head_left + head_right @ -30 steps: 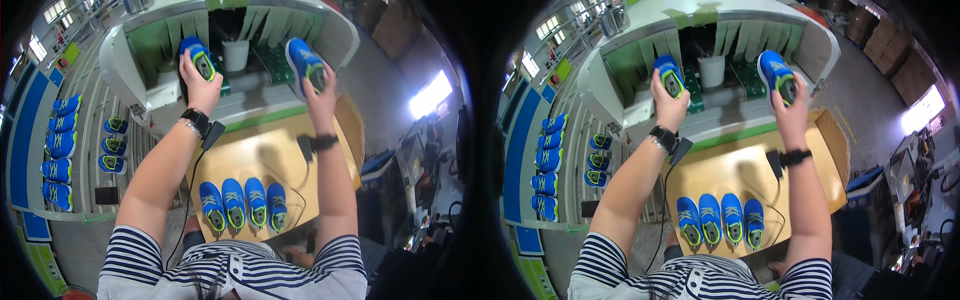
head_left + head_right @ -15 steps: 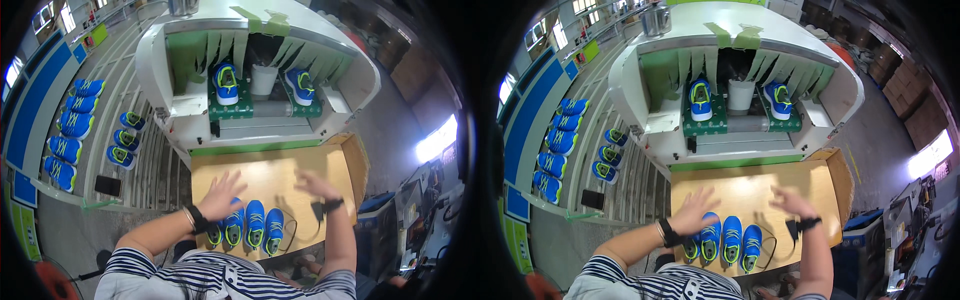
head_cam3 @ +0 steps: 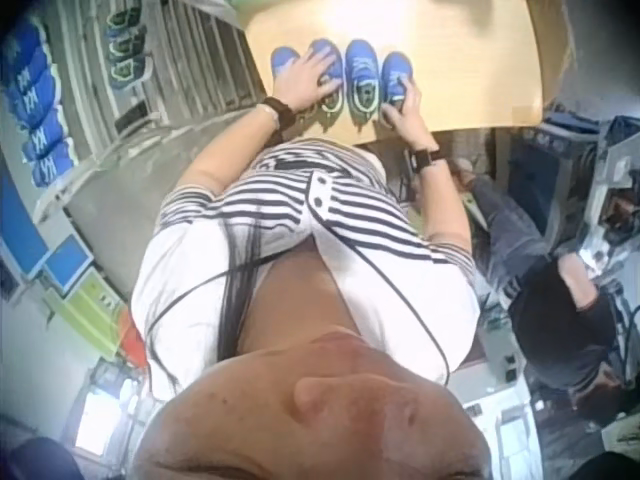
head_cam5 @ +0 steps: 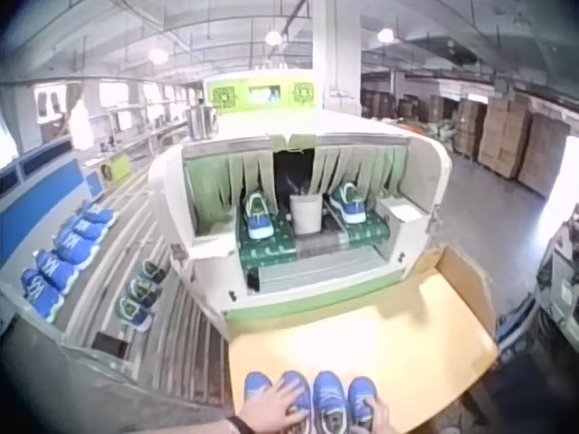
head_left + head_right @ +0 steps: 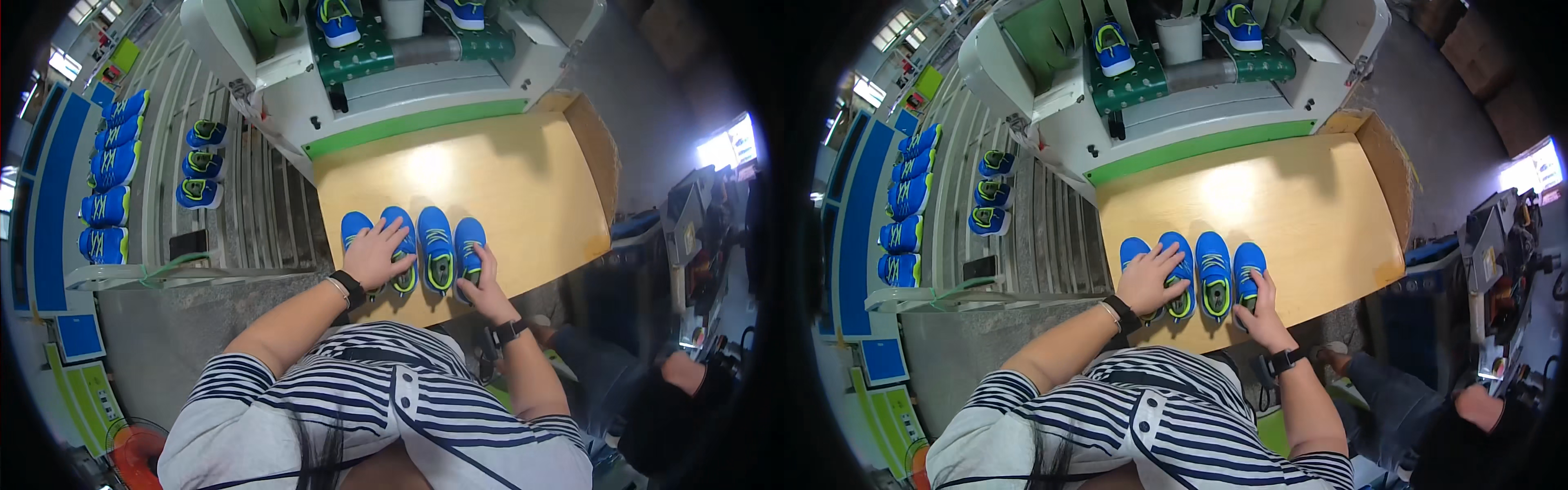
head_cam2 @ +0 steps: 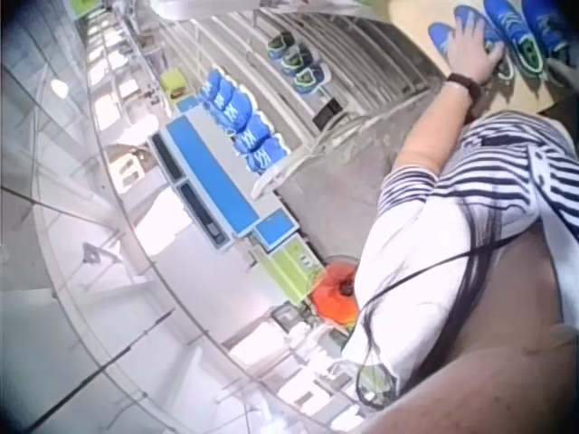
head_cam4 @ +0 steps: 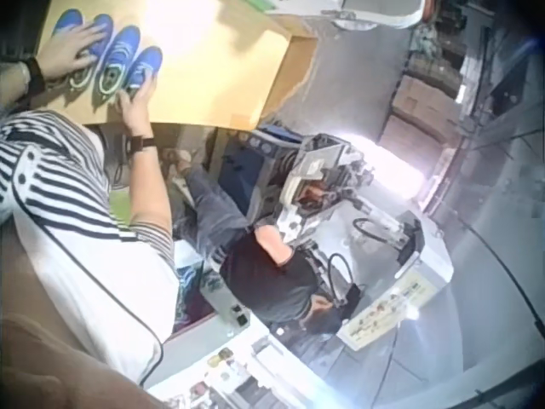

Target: The person uses a handheld brush to scrub the soles and sides of blue and green sneakers. They pick up shoes from a wooden table, clean them, and place them onto a moving conveyor belt.

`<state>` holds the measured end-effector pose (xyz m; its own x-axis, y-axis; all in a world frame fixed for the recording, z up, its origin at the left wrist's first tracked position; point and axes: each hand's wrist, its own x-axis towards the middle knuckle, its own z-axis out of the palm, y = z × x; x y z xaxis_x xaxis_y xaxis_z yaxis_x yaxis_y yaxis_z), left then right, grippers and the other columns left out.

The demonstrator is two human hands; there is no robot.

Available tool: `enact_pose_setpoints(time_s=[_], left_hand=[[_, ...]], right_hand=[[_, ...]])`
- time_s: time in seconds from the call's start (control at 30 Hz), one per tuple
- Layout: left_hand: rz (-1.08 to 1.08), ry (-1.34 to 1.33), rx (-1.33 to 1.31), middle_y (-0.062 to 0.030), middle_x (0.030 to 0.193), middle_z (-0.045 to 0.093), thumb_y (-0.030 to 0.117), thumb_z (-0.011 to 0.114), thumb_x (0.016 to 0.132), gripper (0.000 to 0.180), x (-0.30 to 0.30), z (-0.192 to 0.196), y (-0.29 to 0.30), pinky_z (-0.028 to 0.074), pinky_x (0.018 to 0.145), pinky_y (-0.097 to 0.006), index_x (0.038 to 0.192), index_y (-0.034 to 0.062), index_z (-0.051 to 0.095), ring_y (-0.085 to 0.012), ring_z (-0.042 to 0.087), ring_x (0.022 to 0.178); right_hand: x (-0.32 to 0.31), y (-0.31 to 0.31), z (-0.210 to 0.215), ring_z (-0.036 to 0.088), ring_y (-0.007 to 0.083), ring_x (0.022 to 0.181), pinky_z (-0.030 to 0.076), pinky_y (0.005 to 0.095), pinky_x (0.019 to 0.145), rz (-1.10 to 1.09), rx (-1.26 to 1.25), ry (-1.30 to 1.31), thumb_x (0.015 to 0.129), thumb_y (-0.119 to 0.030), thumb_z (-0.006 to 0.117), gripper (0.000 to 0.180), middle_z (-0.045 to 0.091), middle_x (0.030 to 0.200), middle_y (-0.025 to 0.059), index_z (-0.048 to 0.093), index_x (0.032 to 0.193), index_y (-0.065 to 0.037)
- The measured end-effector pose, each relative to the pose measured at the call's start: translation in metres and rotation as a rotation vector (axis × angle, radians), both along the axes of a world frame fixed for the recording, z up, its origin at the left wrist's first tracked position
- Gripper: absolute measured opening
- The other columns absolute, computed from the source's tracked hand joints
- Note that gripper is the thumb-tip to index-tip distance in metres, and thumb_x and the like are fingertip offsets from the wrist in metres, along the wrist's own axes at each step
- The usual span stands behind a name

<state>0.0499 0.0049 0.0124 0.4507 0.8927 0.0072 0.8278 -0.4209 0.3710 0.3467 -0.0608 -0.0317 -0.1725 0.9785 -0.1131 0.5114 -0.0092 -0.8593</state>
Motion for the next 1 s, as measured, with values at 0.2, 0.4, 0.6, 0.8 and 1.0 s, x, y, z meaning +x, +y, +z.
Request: enact_pose_setpoints(time_s=[0.2,0.4,0.6,0.8,1.0], left_hand=[[0.009,-0.011,-0.016,-0.0137,0.152,0.051,0.052,0.061,0.093,0.064,0.0,-0.002,-0.001,0.041,0.106,-0.048,0.14,0.0089,0.058,-0.0377,0.05,0.136],[0.013,-0.026,-0.01,-0.0132,0.15,0.053,0.051,0.062,0.092,0.062,0.001,0.004,-0.001,0.042,0.104,-0.048,0.138,0.009,0.061,-0.0365,0.051,0.135],[0.016,-0.029,-0.007,-0.0133,0.149,0.054,0.053,0.061,0.092,0.063,0.0,0.003,-0.001,0.043,0.102,-0.047,0.138,0.0094,0.06,-0.0372,0.052,0.134],[0.02,-0.043,0.0,-0.0127,0.149,0.054,0.051,0.063,0.091,0.062,0.001,0.004,-0.001,0.043,0.102,-0.047,0.137,0.0095,0.061,-0.0364,0.053,0.133],[0.023,-0.021,-0.029,-0.013,0.15,0.053,0.052,0.063,0.091,0.063,-0.003,0.002,0.0,0.043,0.102,-0.047,0.138,0.0096,0.061,-0.0367,0.052,0.134]], right_hand=[[-0.005,0.001,-0.002,0.02,0.0453,0.15,0.023,0.0481,0.122,-0.033,0.059,-0.006,0.084,-0.007,0.074,0.081,0.024,0.155,0.0283,0.03,0.152,-0.008],[-0.005,-0.001,-0.008,0.022,0.0445,0.149,0.025,0.0478,0.121,-0.081,0.116,0.008,0.083,-0.005,0.074,0.076,0.029,0.153,0.0278,0.036,0.149,-0.008],[-0.012,-0.002,-0.006,0.027,0.0411,0.147,0.024,0.0456,0.122,-0.122,0.135,-0.019,0.086,-0.005,0.069,0.069,0.029,0.155,0.0252,0.037,0.148,-0.008],[-0.02,-0.006,0.003,0.029,0.0431,0.146,0.027,0.0461,0.121,-0.19,0.139,0.0,0.086,-0.002,0.068,0.065,0.032,0.153,0.0268,0.041,0.145,-0.008],[-0.023,0.004,0.009,0.031,0.0437,0.145,0.028,0.0467,0.12,-0.201,0.133,-0.003,0.086,-0.003,0.068,0.061,0.034,0.151,0.0273,0.044,0.142,-0.008]])
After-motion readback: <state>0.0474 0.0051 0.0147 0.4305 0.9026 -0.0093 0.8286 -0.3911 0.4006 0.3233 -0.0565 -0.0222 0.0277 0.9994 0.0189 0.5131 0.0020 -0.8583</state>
